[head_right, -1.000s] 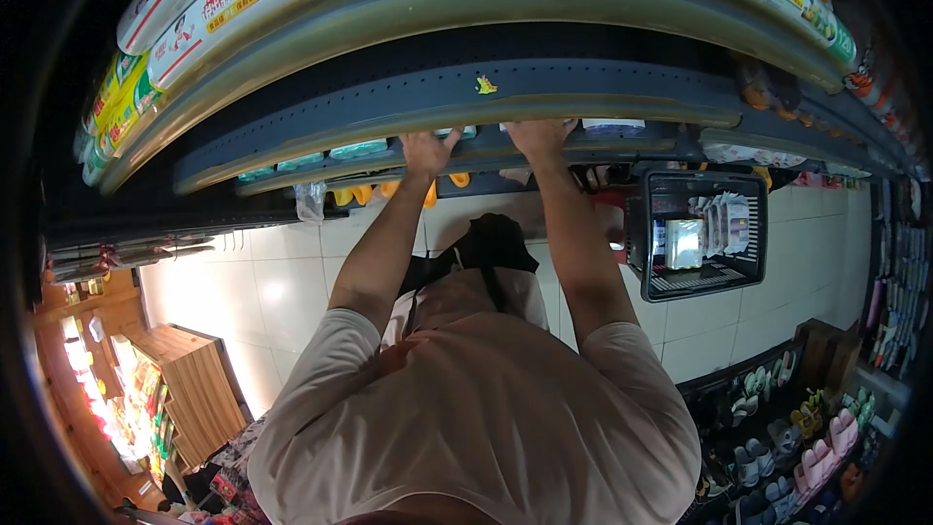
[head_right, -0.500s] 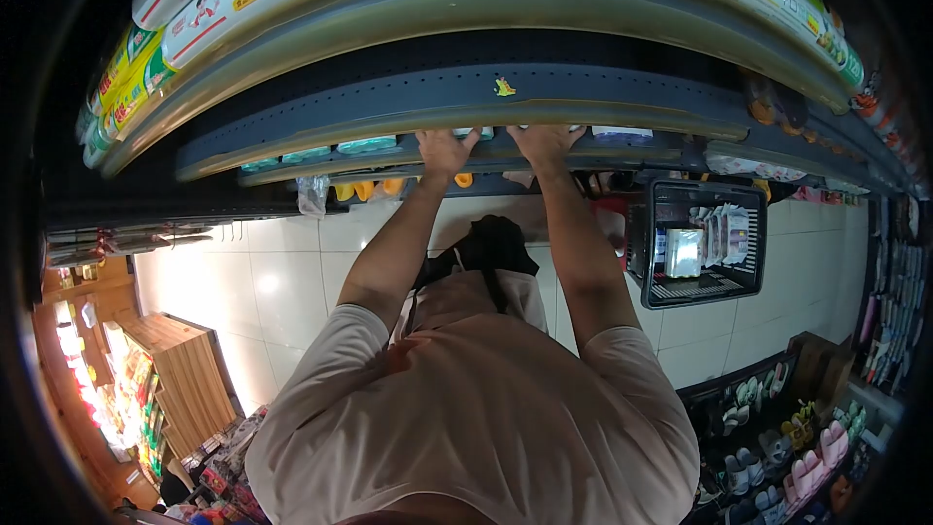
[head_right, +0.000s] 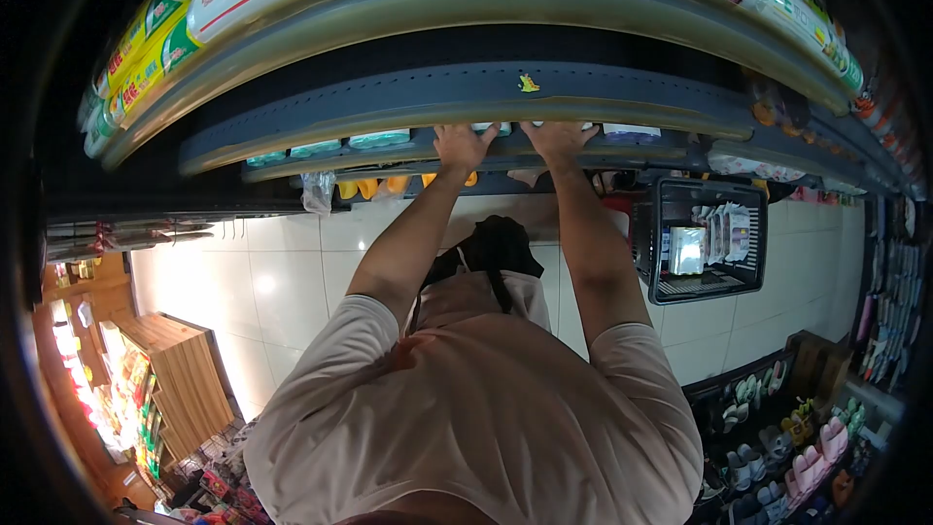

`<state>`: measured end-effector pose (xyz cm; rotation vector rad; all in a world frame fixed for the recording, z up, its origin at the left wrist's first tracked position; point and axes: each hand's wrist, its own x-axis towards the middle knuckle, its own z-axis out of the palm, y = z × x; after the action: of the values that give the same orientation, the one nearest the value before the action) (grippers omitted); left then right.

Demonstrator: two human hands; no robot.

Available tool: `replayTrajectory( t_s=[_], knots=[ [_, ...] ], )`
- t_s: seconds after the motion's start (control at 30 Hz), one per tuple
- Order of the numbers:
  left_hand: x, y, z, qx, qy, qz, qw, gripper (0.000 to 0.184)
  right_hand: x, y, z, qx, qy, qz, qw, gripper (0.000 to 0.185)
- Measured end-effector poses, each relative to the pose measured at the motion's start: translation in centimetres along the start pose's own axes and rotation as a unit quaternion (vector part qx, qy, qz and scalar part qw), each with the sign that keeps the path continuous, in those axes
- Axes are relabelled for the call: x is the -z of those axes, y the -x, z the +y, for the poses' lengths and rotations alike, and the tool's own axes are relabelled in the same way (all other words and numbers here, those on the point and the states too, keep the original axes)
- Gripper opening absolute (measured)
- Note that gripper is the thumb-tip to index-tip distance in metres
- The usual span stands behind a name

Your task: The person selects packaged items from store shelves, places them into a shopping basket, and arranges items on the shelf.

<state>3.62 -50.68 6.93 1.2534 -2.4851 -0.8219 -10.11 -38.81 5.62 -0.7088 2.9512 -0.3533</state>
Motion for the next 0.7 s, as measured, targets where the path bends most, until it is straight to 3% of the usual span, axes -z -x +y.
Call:
replayTrajectory(
  t_s=[0.13, 0.2, 0.27, 0.37, 0.47, 0.7],
  knots=[
    [2.2, -0.5, -2.2, -0.069, -0.039, 0.092, 0.993, 0.064, 1.2, 1.6, -0.8, 0.000, -0.072, 0.009, 0.997, 0.090],
    [6.0, -1.4, -4.2, -0.032, -0.080, 0.026, 0.996, 0.061, 0.4, 3.1, -1.0, 0.003, -0.092, 0.064, 0.994, 0.087],
    [7.0, -3.1, -8.4, 0.003, -0.151, 0.097, 0.984, 0.069, 0.4, 5.0, -1.3, 0.023, -0.105, 0.097, 0.989, 0.082],
    [8.6, -4.0, -12.8, 0.072, -0.157, 0.105, 0.979, 0.080, -0.3, 7.1, -1.2, 0.041, -0.123, 0.119, 0.984, 0.077],
    [9.2, -3.7, -12.4, 0.124, -0.101, 0.048, 0.986, 0.090, -1.4, 8.3, -1.3, 0.048, -0.136, 0.116, 0.983, 0.071],
    [7.8, -2.8, -9.8, 0.102, -0.067, 0.032, 0.992, 0.091, -2.3, 9.7, -2.1, 0.063, -0.153, 0.129, 0.978, 0.064]
  ],
)
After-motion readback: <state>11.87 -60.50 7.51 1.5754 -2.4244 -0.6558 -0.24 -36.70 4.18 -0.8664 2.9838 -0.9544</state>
